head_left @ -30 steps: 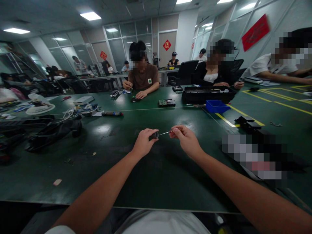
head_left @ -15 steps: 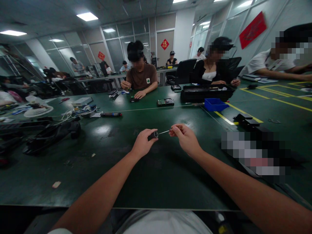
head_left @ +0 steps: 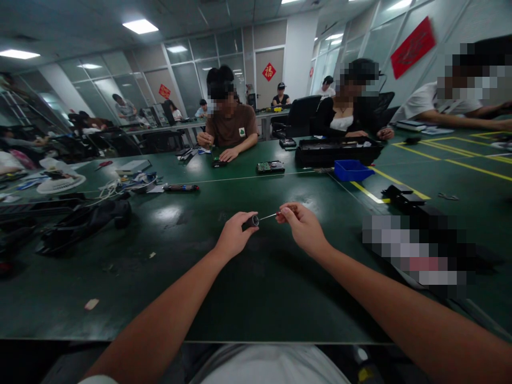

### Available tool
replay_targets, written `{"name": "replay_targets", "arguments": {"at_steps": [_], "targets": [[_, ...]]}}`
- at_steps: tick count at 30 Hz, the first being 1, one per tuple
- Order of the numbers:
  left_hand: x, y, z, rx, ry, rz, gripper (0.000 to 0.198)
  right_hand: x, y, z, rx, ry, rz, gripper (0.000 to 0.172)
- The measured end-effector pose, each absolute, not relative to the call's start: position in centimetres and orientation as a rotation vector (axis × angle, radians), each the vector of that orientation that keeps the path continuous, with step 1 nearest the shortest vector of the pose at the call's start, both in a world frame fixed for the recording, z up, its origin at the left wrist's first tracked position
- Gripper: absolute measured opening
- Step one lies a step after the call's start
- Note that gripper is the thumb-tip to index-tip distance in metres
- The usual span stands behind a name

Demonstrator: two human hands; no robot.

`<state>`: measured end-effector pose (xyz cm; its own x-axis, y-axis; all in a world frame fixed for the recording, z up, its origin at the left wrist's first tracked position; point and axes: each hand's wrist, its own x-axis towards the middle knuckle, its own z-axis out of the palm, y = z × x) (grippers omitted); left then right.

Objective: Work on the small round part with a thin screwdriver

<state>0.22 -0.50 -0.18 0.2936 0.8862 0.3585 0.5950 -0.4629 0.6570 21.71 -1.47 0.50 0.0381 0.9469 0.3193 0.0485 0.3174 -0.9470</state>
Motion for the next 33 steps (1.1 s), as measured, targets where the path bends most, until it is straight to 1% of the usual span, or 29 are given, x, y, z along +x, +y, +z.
{"name": "replay_targets", "arguments": {"at_steps": [4, 13, 18, 22, 27, 30, 33], "targets": [[0.3, -0.5, -0.1, 2.15, 1.337, 1.004, 0.041, 21.8, -1.6, 0.6, -0.995, -1.327, 0.859, 0.03], [0.3, -0.7, 0.0, 2.183, 1.323, 0.994, 0.041, 21.8, -1.7, 0.9, -0.982, -1.367, 0.922, 0.031], [0.3, -0.8, 0.0, 2.185, 1.325, 0.963, 0.041, 22.1, -2.4, 1.8, -1.14, -1.516, 0.806, 0.028], [0.3, -0.8, 0.0, 2.201, 1.332, 0.934, 0.042, 22.1, -2.8, 1.7, -1.097, -1.572, 0.734, 0.023], [0.5, -1.0, 0.1, 2.243, 1.332, 0.888, 0.041, 21.8, -2.8, 1.3, -1.155, -1.588, 0.675, 0.029], [0.6, -1.0, 0.3, 2.246, 1.354, 0.9, 0.04, 21.6, -2.4, 1.1, -1.072, -1.414, 0.771, 0.021], [0.6, -1.0, 0.6, 2.261, 1.367, 0.927, 0.039, 21.5, -1.5, 0.6, -0.994, -1.206, 0.942, 0.021]]}}
